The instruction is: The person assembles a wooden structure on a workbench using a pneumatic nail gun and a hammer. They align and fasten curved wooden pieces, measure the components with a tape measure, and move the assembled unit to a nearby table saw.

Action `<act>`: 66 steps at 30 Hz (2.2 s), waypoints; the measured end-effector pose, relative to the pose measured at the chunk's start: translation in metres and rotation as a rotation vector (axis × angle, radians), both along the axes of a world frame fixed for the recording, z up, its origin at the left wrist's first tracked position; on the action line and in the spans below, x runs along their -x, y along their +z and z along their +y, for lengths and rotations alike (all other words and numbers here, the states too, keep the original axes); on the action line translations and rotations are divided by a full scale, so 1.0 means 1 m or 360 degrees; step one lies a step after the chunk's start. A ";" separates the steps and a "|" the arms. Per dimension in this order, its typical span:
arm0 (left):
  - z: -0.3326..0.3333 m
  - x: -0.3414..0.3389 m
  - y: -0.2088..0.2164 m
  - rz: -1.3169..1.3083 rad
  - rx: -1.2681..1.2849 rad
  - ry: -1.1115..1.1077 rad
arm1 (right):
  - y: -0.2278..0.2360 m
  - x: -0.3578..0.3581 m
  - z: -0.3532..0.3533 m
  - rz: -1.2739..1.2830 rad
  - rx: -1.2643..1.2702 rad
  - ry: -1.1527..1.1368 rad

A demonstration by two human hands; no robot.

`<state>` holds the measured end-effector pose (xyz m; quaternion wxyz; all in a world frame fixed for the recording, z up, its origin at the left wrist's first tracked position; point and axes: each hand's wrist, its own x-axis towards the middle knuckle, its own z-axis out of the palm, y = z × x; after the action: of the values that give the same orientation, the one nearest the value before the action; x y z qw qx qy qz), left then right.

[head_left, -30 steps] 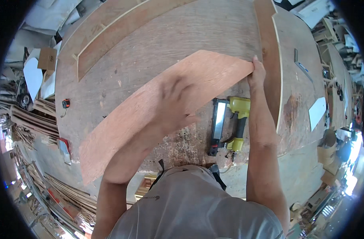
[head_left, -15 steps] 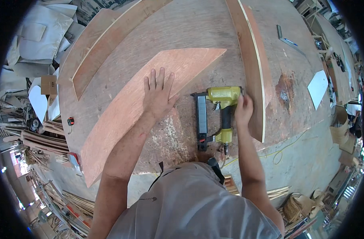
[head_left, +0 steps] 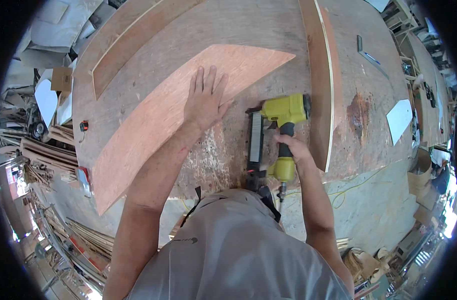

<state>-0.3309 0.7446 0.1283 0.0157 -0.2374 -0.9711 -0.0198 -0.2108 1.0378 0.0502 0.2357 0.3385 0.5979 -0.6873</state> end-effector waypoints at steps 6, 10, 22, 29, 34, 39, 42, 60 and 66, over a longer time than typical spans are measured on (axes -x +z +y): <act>0.003 -0.002 0.000 -0.0019 0.0086 -0.0004 | 0.114 -0.012 0.016 0.0409 -0.0150 0.0175; 0.003 -0.005 -0.002 -0.0017 0.0015 0.0019 | 0.188 0.000 0.029 0.0482 -0.0202 0.0143; -0.004 0.005 -0.002 -0.0048 0.0130 0.0014 | 0.234 0.092 0.050 0.0819 -0.0915 0.0768; -0.008 0.011 -0.003 -0.0069 0.0137 0.0028 | 0.236 0.127 0.034 0.0800 -0.1151 0.0991; -0.008 0.011 -0.006 -0.0066 0.0137 0.0030 | 0.227 0.136 0.033 0.0765 -0.1006 0.0968; -0.010 0.012 -0.010 -0.0072 0.0134 0.0034 | 0.226 0.140 0.029 0.0746 -0.0912 0.0996; -0.009 0.013 -0.008 -0.0086 0.0153 0.0041 | 0.228 0.141 0.027 0.0704 -0.0924 0.1005; -0.009 0.013 -0.010 -0.0035 0.0109 0.0027 | 0.225 0.143 0.032 0.0668 -0.1033 0.1052; -0.009 0.012 -0.009 -0.0042 0.0106 0.0017 | 0.240 0.128 0.025 0.0750 -0.0842 0.0760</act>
<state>-0.3427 0.7356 0.1193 -0.0051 -0.2322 -0.9726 0.0095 -0.3383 1.0625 0.2903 0.1503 0.0731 0.8528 -0.4948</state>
